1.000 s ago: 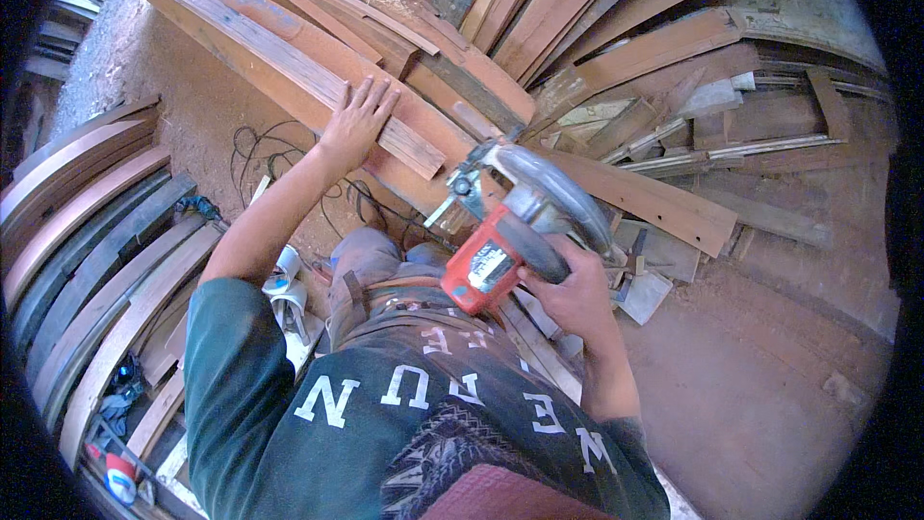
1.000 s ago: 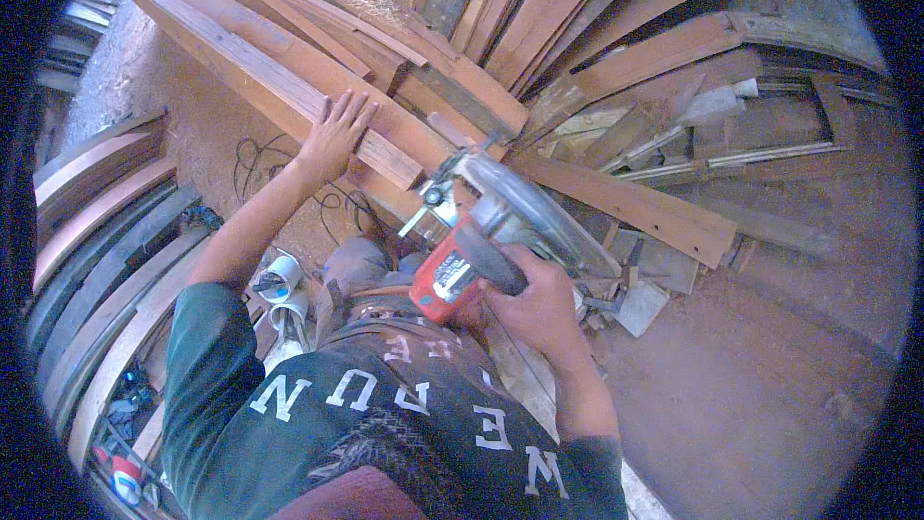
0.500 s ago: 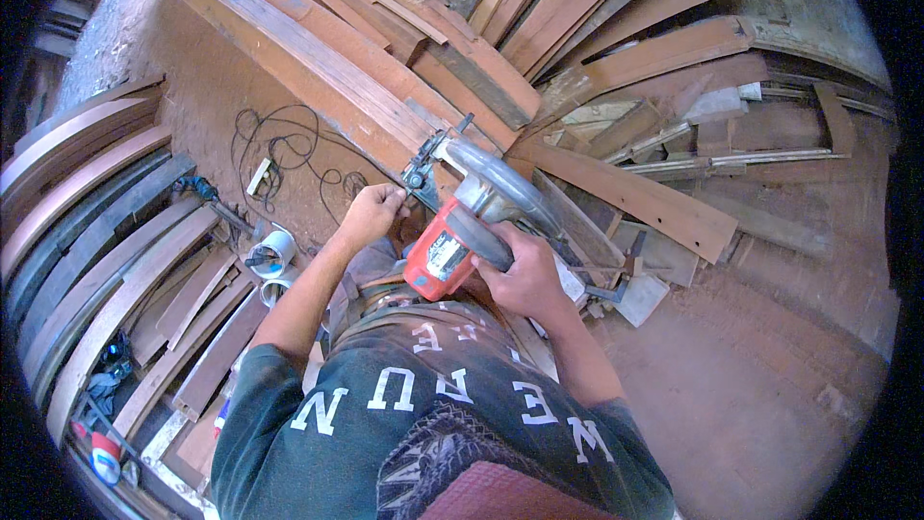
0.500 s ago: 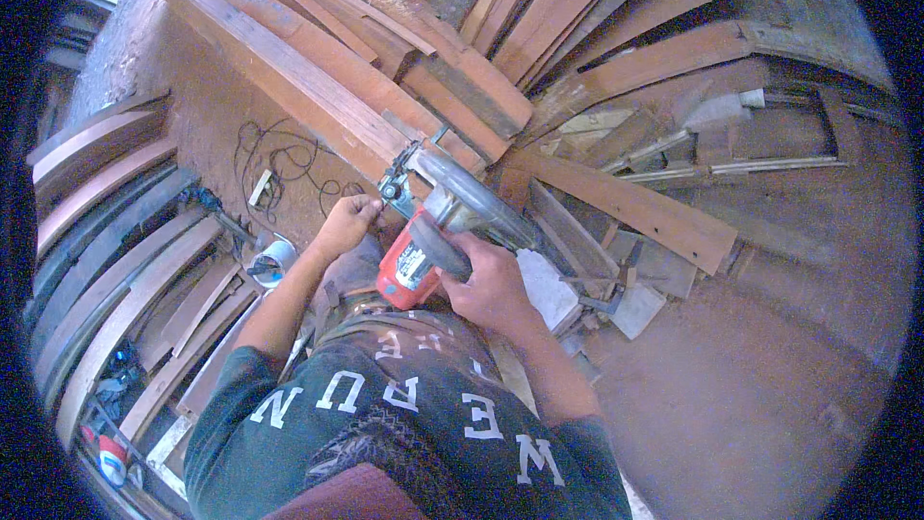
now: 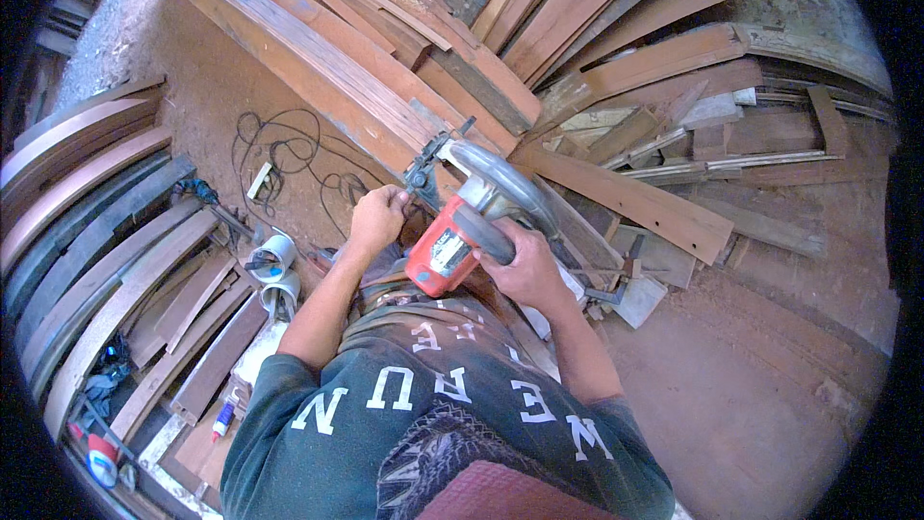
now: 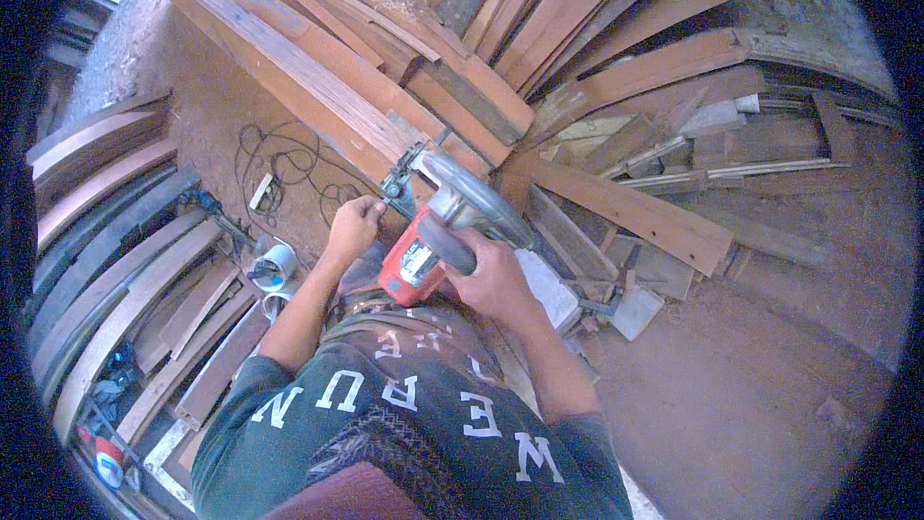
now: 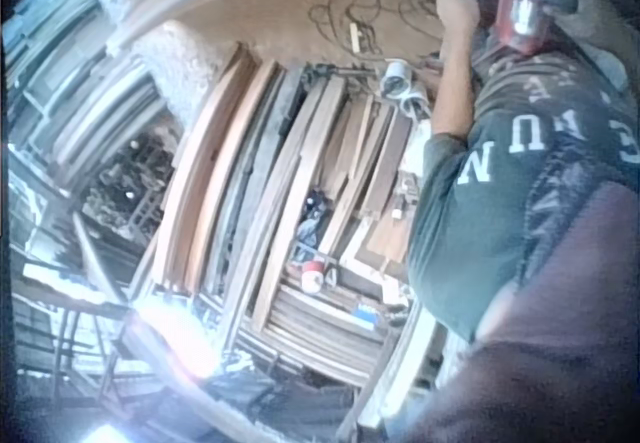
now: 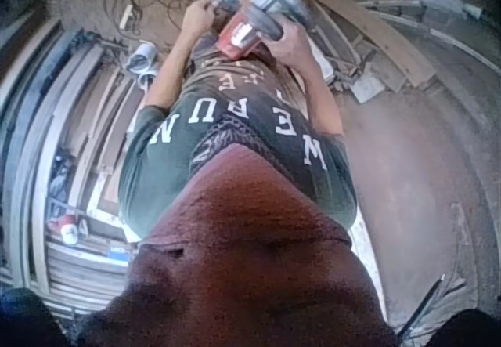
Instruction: The person uses a circular saw to cut wooden boards and then moves the boards to rearrange them on a stack.
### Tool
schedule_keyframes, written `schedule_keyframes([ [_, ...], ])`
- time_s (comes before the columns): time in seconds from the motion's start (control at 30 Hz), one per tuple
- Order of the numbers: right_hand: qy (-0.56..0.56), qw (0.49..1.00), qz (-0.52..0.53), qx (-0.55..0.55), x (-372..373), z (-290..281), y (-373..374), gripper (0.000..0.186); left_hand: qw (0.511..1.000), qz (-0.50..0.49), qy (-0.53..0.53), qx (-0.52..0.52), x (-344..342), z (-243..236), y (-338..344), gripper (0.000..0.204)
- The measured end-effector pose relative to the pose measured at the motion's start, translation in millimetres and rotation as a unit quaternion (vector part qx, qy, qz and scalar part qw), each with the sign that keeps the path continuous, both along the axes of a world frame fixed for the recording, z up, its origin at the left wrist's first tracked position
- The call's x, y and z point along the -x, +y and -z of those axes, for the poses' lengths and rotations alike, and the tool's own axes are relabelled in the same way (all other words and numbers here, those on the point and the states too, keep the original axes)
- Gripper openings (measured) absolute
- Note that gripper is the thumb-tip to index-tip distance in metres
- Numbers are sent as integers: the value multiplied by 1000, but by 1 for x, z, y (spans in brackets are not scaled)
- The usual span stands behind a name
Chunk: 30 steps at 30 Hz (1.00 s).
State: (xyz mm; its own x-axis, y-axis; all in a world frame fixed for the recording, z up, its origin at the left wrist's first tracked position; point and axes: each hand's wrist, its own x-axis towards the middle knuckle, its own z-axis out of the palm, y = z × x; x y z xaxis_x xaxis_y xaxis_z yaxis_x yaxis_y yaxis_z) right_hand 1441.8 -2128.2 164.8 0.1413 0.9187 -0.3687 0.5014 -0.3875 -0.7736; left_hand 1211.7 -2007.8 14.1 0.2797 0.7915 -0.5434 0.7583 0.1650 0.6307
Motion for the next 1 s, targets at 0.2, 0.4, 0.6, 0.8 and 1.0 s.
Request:
schedule_keyframes([
  [0.2, 4, 1000, 2, 1, -1, 4, 0, 33, 1000, -12, 10, -4, 0, 7, -3, 27],
  [0.4, -7, 1000, 6, -1, 0, 11, -4, 32, 1000, 3, 20, -24, -2, 0, 0, 27],
  [0.6, -1, 1000, 2, -2, -2, 9, -4, 31, 999, -9, 15, -27, -4, 0, -2, 30],
  [0.8, -2, 1000, 7, -16, -3, 15, -7, 31, 999, -10, 26, -28, -1, 6, -1, 32],
  [1.0, 8, 999, -10, -29, -10, 14, -7, 31, 1000, -20, 10, -5, -2, 10, -1, 31],
])
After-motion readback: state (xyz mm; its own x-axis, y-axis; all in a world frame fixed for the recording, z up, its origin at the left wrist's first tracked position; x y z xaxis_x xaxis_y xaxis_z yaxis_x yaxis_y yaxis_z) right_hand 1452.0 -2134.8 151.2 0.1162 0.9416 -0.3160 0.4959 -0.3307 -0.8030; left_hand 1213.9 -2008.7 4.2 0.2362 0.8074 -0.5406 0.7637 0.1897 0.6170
